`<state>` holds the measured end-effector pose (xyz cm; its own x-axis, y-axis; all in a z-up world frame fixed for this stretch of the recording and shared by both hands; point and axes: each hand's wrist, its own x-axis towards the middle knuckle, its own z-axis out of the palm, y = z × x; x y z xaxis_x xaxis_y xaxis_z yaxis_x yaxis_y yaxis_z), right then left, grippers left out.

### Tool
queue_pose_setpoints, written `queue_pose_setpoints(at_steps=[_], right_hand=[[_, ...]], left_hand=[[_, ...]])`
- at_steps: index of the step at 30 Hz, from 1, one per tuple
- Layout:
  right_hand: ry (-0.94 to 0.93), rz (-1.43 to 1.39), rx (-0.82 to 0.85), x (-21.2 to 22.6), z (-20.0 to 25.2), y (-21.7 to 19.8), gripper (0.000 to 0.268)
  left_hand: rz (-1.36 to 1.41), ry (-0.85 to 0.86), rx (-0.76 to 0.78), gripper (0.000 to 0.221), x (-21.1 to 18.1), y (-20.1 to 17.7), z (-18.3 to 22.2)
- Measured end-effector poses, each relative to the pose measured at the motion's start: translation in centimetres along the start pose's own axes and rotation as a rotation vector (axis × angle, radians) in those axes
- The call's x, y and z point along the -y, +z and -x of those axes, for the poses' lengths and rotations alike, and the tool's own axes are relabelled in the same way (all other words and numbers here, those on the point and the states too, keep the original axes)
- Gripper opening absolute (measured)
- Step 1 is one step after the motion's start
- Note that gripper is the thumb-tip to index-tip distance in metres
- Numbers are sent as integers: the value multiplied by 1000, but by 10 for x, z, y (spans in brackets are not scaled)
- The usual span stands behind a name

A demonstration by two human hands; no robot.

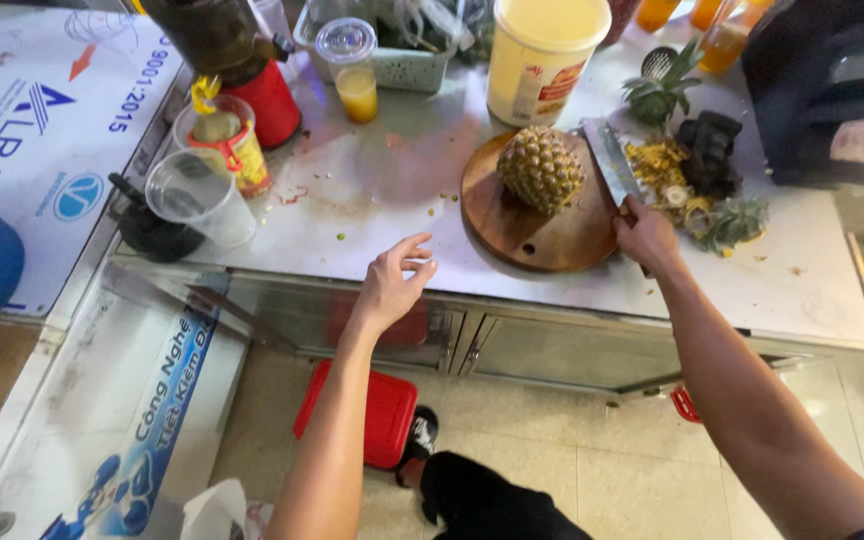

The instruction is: The person peels and slices several pineapples using a large knife on a wooden cutting board, placing the prepared fruit and waste into separate containers.

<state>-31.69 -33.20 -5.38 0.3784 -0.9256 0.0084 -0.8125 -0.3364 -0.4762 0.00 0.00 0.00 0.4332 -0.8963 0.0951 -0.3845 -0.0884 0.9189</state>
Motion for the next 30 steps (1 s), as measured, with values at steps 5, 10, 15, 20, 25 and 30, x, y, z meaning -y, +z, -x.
queue_pose_setpoints(at_steps=[5,10,15,20,25,30], right_hand=[[-65,7,-55,-10,-1,4,58],[-128,40,-106,-6,0,2,56],[57,214,23,13,-9,-3,47],[-21,434,212,14,-44,-21,50],[-4,447,338,87,-83,-123,50],[-249,268,217,243,-130,-183,41]], left_hand=[[15,28,17,52,-10,7,-29],[63,11,80,55,-22,19,-58],[171,-6,59,60,-26,16,-87],[206,106,-61,42,-26,-3,-149],[439,72,-254,34,-43,-23,-228],[673,134,-534,36,-53,-66,-287]])
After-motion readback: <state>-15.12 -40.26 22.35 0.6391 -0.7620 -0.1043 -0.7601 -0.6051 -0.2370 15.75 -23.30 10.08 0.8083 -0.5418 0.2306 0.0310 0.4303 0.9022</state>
